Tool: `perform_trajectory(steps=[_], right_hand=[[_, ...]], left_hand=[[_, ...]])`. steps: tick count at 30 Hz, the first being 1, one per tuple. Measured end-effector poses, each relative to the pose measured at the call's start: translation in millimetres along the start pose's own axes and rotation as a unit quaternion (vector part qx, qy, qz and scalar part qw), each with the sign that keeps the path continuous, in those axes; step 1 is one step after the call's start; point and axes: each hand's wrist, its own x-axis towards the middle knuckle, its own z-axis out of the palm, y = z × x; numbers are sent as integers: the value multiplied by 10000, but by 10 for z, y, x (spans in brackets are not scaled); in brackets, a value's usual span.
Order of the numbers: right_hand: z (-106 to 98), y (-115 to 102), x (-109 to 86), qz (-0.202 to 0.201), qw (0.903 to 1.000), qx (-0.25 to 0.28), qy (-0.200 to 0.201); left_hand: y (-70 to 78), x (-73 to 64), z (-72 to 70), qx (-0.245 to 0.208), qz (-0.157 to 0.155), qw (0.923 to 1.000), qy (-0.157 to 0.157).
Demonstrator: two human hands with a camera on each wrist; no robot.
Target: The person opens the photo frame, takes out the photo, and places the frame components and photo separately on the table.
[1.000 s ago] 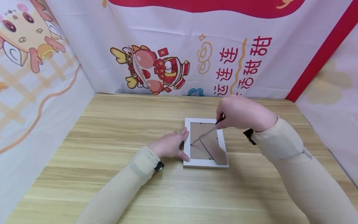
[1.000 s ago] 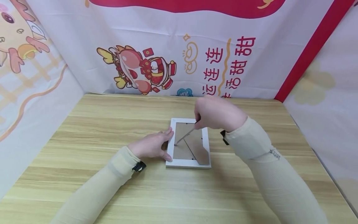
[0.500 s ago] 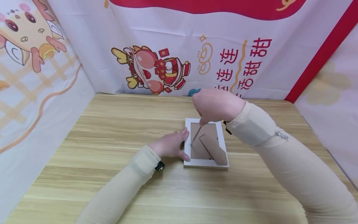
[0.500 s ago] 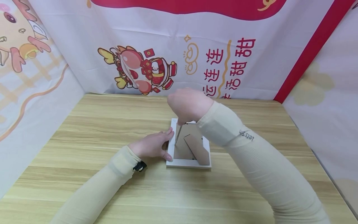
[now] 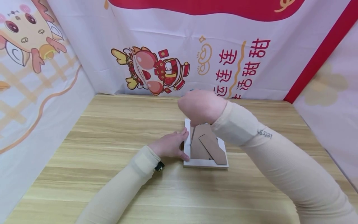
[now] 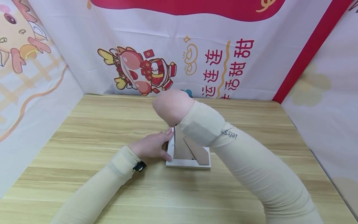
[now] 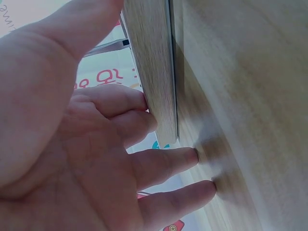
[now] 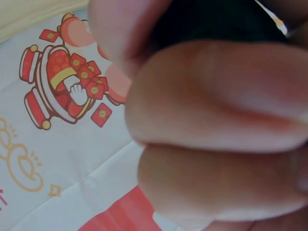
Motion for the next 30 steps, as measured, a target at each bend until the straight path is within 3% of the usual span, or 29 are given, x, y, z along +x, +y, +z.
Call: perform_trajectory(steps=[11, 18, 25, 30], right_hand=[[60, 117, -70, -26, 9999, 107, 81], [287, 485, -156, 319, 9922, 1200, -108], [708, 959, -462, 150, 9748, 2173, 475], [1074, 1201, -706, 338, 9660, 2283, 1168]], left_hand=[[0, 2, 6, -96, 41, 9999, -26], [-22, 23, 30, -42, -68, 10000, -40], [2, 21, 35, 42, -83, 9999, 39], [19, 12, 26, 63, -80, 9999, 47]])
